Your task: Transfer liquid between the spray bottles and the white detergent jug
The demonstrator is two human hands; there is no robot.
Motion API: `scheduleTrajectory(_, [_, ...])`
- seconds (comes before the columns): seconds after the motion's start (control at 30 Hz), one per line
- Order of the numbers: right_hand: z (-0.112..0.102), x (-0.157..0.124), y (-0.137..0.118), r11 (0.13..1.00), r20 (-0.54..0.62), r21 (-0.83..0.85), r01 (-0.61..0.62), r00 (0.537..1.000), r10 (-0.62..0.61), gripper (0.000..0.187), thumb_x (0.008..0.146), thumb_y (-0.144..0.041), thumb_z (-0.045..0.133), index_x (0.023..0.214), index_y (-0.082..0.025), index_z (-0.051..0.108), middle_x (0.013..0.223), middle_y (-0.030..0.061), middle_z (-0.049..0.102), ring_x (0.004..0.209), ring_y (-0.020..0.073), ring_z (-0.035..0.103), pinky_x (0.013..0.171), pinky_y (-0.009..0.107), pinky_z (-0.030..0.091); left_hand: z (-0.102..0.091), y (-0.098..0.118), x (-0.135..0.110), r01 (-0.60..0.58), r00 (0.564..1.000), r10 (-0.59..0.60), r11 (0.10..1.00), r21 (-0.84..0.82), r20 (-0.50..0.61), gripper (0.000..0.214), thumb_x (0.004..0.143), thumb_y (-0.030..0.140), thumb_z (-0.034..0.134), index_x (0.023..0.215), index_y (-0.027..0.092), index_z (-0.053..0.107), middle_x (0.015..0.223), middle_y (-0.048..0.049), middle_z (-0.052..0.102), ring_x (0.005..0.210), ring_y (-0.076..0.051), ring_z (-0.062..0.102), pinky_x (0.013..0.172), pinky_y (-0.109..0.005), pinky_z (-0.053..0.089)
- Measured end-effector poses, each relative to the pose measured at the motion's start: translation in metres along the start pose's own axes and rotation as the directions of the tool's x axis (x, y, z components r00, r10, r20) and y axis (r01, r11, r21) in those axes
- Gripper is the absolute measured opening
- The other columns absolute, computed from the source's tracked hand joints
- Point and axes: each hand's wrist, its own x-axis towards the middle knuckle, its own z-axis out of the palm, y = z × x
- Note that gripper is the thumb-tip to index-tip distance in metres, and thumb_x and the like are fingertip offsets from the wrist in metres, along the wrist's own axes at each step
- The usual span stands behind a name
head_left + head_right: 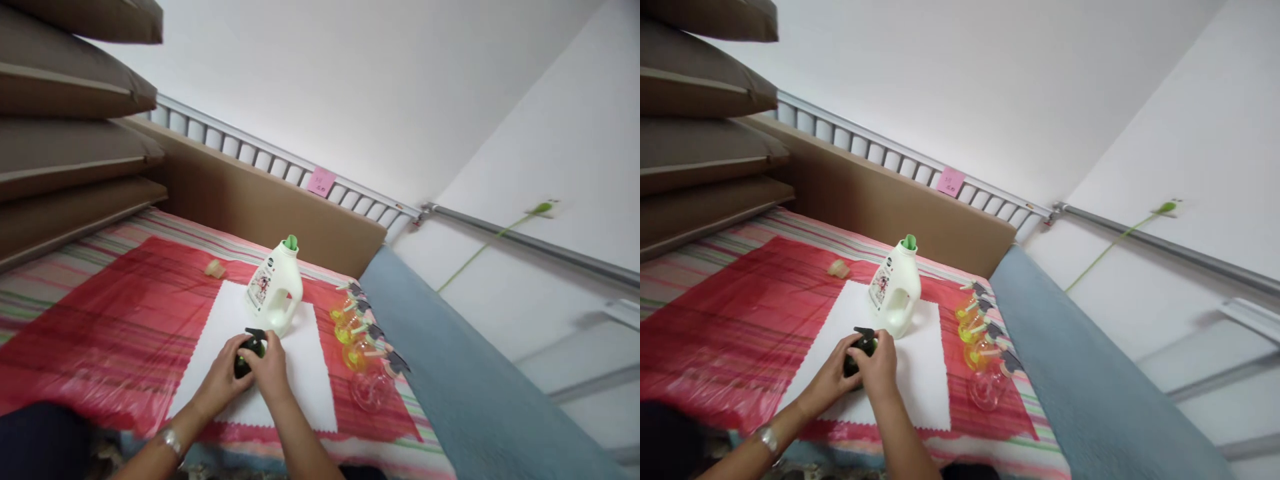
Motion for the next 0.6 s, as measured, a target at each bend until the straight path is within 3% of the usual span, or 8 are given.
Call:
scheduleTrajectory(0.13, [-0.006,0.001,-0.001,0.995,0.056,0.003,0.102,0.993,-0.102,0.046,0.064,-0.015,0.067,0.109,-0.023,0.059,0.109,0.0039,0.063,0.102,0.0218,0.056,0.091,0.033,0.043,0.001,-0.005,0.002,0.015,1.0,-0.015,1.0,0.018,0.016,0.053,0.075,0.032,0.062,0.122,0.02,0.041,0.122,-0.0125,0.053,0.116,-0.029,0.051,0.099,-0.051,0.041])
scheduleTrajectory(0.27, [-0.007,0.004,-0.003,0.994,0.023,-0.056,0.09,0.996,-0.089,0.028,0.063,-0.02,0.07,0.091,-0.02,0.064,0.09,0.0051,0.064,0.091,0.0252,0.058,0.082,0.038,0.045,0.003,-0.012,0.003,-0.004,1.0,0.004,0.999,0.037,0.003,0.055,0.074,0.036,0.065,0.122,0.02,0.043,0.121,-0.0121,0.055,0.114,-0.03,0.053,0.098,-0.049,0.042])
scheduleTrajectory(0.33, [-0.007,0.004,-0.004,0.995,0.006,-0.077,0.069,0.998,-0.069,0.034,0.061,-0.025,0.074,0.092,-0.018,0.063,0.09,0.007,0.063,0.09,0.027,0.057,0.081,0.04,0.045,0.004,-0.014,0.003,-0.004,1.0,0.004,0.999,0.041,-0.009,0.054,0.074,0.036,0.064,0.121,0.02,0.044,0.12,-0.0119,0.055,0.113,-0.029,0.054,0.097,-0.049,0.043])
scheduleTrajectory(0.43, [-0.009,0.004,-0.005,0.992,0.058,-0.072,0.105,0.993,-0.101,0.041,0.064,-0.02,0.072,0.103,-0.021,0.061,0.1,0.0043,0.064,0.096,0.0229,0.057,0.084,0.034,0.045,0.003,-0.013,0.003,0.001,1.0,0.0,0.999,0.037,-0.014,0.054,0.074,0.038,0.063,0.121,0.019,0.044,0.119,-0.0123,0.056,0.112,-0.029,0.055,0.096,-0.048,0.044])
scheduleTrajectory(0.5, [-0.01,0.004,-0.006,0.99,0.079,-0.085,0.116,0.991,-0.11,0.032,0.066,-0.017,0.07,0.097,-0.023,0.064,0.095,0.0024,0.065,0.094,0.0216,0.058,0.083,0.032,0.045,0.002,-0.011,0.003,0.008,1.0,-0.007,0.999,0.036,-0.009,0.055,0.074,0.039,0.063,0.12,0.018,0.044,0.118,-0.0123,0.056,0.111,-0.03,0.055,0.097,-0.049,0.044])
scheduleTrajectory(0.6, [-0.009,0.004,-0.008,0.988,0.024,-0.143,0.062,0.998,-0.059,0.024,0.062,-0.024,0.075,0.083,-0.019,0.064,0.085,0.0052,0.064,0.087,0.0263,0.058,0.079,0.038,0.045,0.002,-0.009,0.004,0.022,1.0,-0.021,0.999,0.035,-0.003,0.054,0.074,0.04,0.063,0.12,0.018,0.044,0.118,-0.0126,0.055,0.112,-0.031,0.054,0.097,-0.05,0.043])
